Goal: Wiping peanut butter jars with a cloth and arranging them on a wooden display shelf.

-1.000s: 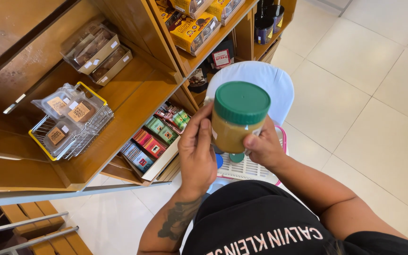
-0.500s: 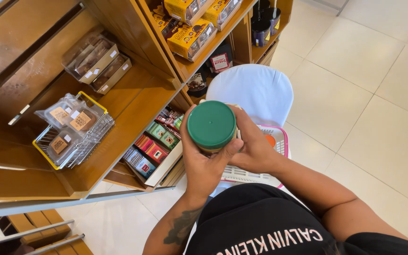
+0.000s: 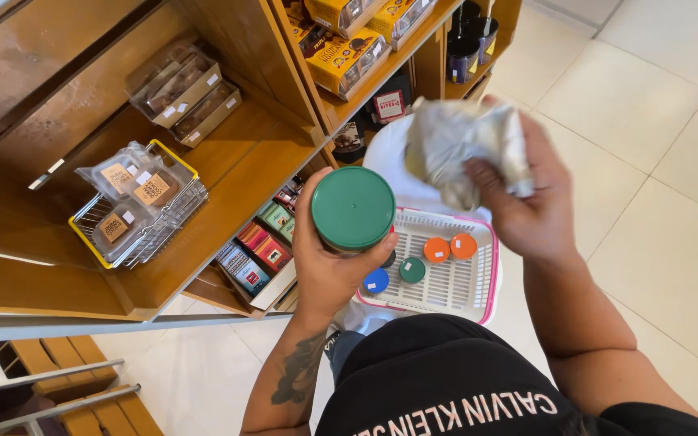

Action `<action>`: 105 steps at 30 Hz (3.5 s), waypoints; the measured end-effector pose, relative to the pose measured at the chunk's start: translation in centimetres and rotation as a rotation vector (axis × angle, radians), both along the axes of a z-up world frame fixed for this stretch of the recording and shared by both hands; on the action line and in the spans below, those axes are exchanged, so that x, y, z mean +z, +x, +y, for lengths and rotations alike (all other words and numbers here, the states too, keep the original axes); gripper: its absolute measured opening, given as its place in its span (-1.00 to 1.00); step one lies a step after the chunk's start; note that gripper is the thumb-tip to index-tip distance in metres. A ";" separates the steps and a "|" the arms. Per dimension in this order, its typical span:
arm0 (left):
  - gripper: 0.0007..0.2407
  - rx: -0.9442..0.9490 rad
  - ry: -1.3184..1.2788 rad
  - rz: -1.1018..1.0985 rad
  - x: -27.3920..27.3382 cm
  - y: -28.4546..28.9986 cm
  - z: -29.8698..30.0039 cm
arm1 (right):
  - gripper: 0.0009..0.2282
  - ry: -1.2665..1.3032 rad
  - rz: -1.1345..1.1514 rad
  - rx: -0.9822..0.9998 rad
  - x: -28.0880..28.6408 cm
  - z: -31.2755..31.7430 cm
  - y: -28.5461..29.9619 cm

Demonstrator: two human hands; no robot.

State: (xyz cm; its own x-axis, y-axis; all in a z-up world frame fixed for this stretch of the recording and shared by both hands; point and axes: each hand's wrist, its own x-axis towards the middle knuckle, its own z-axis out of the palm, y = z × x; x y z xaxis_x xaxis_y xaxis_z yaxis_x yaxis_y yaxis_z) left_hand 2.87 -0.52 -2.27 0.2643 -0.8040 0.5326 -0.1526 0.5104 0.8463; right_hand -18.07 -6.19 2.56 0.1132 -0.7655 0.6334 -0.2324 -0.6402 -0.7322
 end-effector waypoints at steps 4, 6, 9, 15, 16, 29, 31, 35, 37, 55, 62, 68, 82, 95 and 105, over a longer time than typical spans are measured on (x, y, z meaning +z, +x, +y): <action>-0.25 0.011 -0.056 -0.113 -0.3 -0.5 -0.4 | -0.75 -0.086 0.131 0.031 1.6 0.7 0.7; -0.23 0.065 -0.075 -0.214 -1.6 -0.9 -0.6 | -0.83 -0.458 0.280 0.394 3.4 1.1 3.2; -0.20 0.018 -0.145 -0.220 -1.5 0.8 -1.0 | -0.85 -0.498 0.348 0.570 3.1 1.6 2.7; -0.29 -0.060 0.070 -0.139 4.1 2.1 1.7 | -0.79 -0.154 0.571 0.321 3.0 -0.9 -0.9; -0.29 -0.046 0.066 -0.139 3.9 2.2 1.9 | -0.79 -0.162 0.571 0.333 2.8 -0.6 -0.8; -0.26 -0.201 0.044 -0.101 10.3 4.5 2.7 | -0.37 0.080 0.514 0.510 4.8 0.4 5.3; -0.25 -0.119 0.024 -0.172 12.2 5.2 2.8 | -0.41 0.036 0.488 0.492 6.3 0.4 6.3; -0.22 -0.115 -0.072 -0.116 15.8 7.1 3.3 | -0.46 0.016 0.331 0.564 10.6 1.1 8.9; -0.25 -0.195 -0.089 -0.061 17.7 8.1 4.0 | -0.46 -0.011 0.288 0.565 12.4 1.2 10.2; -0.53 0.386 -0.521 -0.668 31.4 19.7 4.2 | -0.52 -0.386 0.069 0.571 22.3 0.2 23.5; -0.50 0.632 -0.525 -0.687 33.5 24.4 1.4 | -0.57 -0.260 -0.036 0.675 23.2 -2.4 27.7; -0.42 0.720 -0.491 -0.683 34.4 27.4 -2.2 | -0.49 -0.353 0.059 0.629 24.1 -4.2 30.0; -0.53 0.788 -0.362 -0.544 32.9 31.3 -8.8 | -0.48 -0.300 0.215 0.529 24.0 -7.8 32.8; -0.51 0.881 -0.430 -0.697 30.3 30.6 -6.6 | -0.52 -0.401 0.309 0.532 23.3 -7.5 32.4; -0.62 0.644 -0.499 -0.732 26.0 20.8 2.5 | -0.58 -0.119 0.235 0.529 19.5 -3.5 22.4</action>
State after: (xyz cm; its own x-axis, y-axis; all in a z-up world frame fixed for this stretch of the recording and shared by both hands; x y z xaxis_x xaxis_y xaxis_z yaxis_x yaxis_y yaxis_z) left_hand 23.71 2.01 23.74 0.0444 -0.2786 0.9594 -0.8951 0.4154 0.1620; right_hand 4.31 -9.74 22.01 0.6081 -0.4916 0.6233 -0.0062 -0.7881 -0.6155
